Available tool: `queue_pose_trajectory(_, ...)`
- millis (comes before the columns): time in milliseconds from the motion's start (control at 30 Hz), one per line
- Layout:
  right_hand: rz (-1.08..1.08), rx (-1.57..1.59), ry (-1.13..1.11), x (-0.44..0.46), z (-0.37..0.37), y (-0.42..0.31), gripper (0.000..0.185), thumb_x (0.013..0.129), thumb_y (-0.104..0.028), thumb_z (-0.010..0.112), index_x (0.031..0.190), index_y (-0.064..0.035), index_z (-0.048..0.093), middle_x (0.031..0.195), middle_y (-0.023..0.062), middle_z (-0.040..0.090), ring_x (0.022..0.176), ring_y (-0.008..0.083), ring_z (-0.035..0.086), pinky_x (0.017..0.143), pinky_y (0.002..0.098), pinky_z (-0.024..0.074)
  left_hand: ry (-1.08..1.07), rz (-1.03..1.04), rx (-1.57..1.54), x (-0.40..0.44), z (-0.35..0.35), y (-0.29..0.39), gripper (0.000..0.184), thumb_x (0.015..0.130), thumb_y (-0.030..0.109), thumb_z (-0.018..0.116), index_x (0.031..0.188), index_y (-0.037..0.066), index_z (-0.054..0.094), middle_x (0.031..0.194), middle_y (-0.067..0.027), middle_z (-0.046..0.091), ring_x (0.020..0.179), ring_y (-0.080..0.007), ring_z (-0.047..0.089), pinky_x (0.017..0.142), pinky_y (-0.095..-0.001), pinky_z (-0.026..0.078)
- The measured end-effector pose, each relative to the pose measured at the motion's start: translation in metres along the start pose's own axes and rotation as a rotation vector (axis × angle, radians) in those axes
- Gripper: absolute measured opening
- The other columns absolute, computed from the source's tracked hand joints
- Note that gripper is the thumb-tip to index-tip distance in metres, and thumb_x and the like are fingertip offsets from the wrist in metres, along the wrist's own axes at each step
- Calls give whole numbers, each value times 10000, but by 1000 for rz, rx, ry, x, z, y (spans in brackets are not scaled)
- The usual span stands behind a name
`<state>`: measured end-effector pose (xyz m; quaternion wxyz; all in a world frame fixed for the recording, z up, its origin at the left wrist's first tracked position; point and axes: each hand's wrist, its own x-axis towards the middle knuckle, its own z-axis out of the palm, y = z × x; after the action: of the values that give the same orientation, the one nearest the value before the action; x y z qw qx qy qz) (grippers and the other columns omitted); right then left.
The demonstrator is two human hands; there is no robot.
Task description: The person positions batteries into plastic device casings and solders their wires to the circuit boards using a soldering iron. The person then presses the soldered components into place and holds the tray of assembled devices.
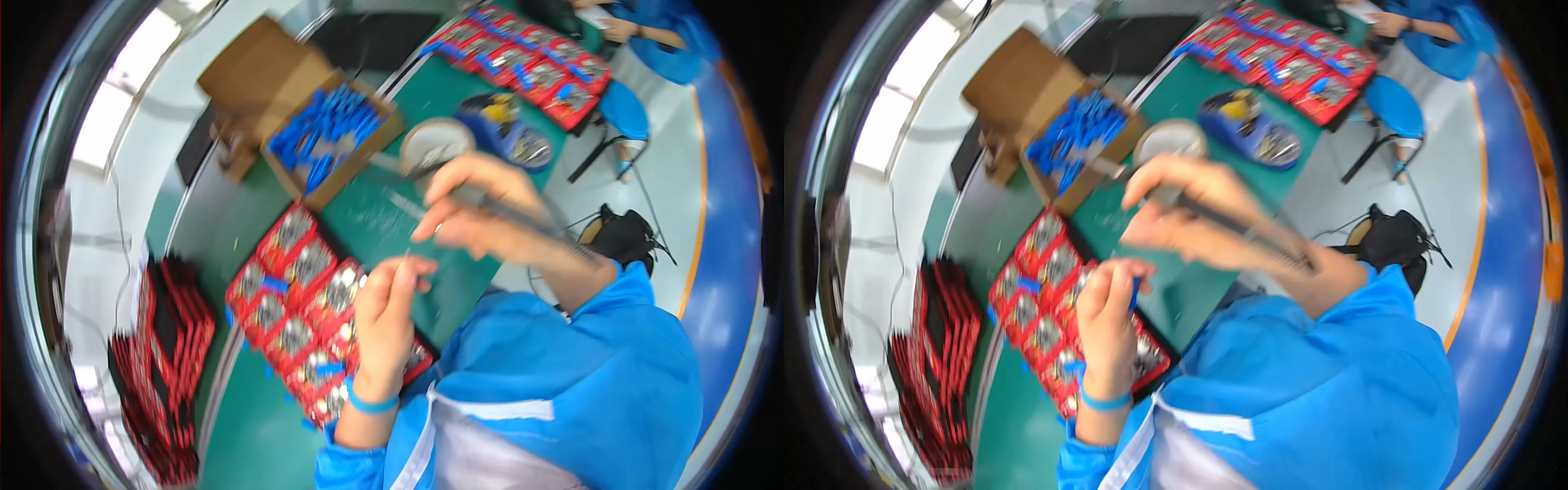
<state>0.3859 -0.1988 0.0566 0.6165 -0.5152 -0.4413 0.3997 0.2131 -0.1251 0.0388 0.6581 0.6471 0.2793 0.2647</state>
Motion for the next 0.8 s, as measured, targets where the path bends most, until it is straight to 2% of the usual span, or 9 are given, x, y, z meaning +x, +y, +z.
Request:
queue_pose_trajectory(67,-102,99,54,6,4,7,193,869,-125,560,1030,-54,480,775,154,667,443,23,459,382,160,334,-3,-22,-125,-3,-7,-8,206,933,172,473,874,2,572,852,-78,604,737,-118,499,697,-239,400)
queue_pose_trajectory(100,-122,247,57,9,1,11,180,865,-144,576,1007,-49,521,759,134,661,411,37,455,366,163,322,-6,-61,-127,-3,-8,-7,215,933,190,476,868,8,571,841,-72,601,732,-111,492,686,-235,396)
queue_pose_trajectory(200,-32,275,66,12,2,8,216,895,-193,552,1031,-32,503,724,167,656,355,41,436,334,155,304,4,-92,-114,-5,-15,-6,231,931,215,479,857,17,574,803,-58,596,712,-96,486,659,-224,387)
queue_pose_trajectory(367,111,336,-101,13,11,12,230,884,-199,574,1036,-45,495,737,135,660,383,36,450,345,167,322,25,-123,-83,-15,-26,-3,240,931,202,469,843,13,586,721,-37,580,645,-80,474,603,-206,377)
queue_pose_trajectory(433,1,166,-169,13,25,19,241,851,-171,620,1023,-61,491,777,109,666,428,21,461,374,168,342,12,-150,-82,-19,-30,-1,243,933,195,467,866,0,594,714,-34,577,638,-77,470,597,-207,377)
queue_pose_trajectory(467,84,223,-170,13,33,20,285,795,-106,678,1002,-71,485,813,89,670,458,2,449,405,160,344,20,-151,-80,-21,-31,-1,243,933,195,467,866,0,594,714,-34,577,638,-77,470,597,-207,377)
queue_pose_trajectory(500,40,142,-231,15,35,21,398,727,-20,707,1021,-60,441,880,157,661,515,-3,502,400,152,349,13,-137,-111,-23,-33,-1,246,941,197,462,877,2,598,723,-24,578,643,-65,461,586,-202,372)
queue_pose_trajectory(667,-47,-32,-173,18,55,29,376,705,32,713,960,-67,456,847,139,661,522,-16,502,422,143,343,48,-27,-74,-29,-37,-6,248,948,185,447,877,11,609,720,-18,587,658,-58,474,564,-203,365)
queue_pose_trajectory(800,42,40,-158,19,65,26,308,719,-26,710,940,-77,501,798,54,664,484,-26,457,422,139,326,13,46,157,-31,-41,-11,204,924,151,466,849,37,617,721,-16,606,682,-117,524,701,-275,375)
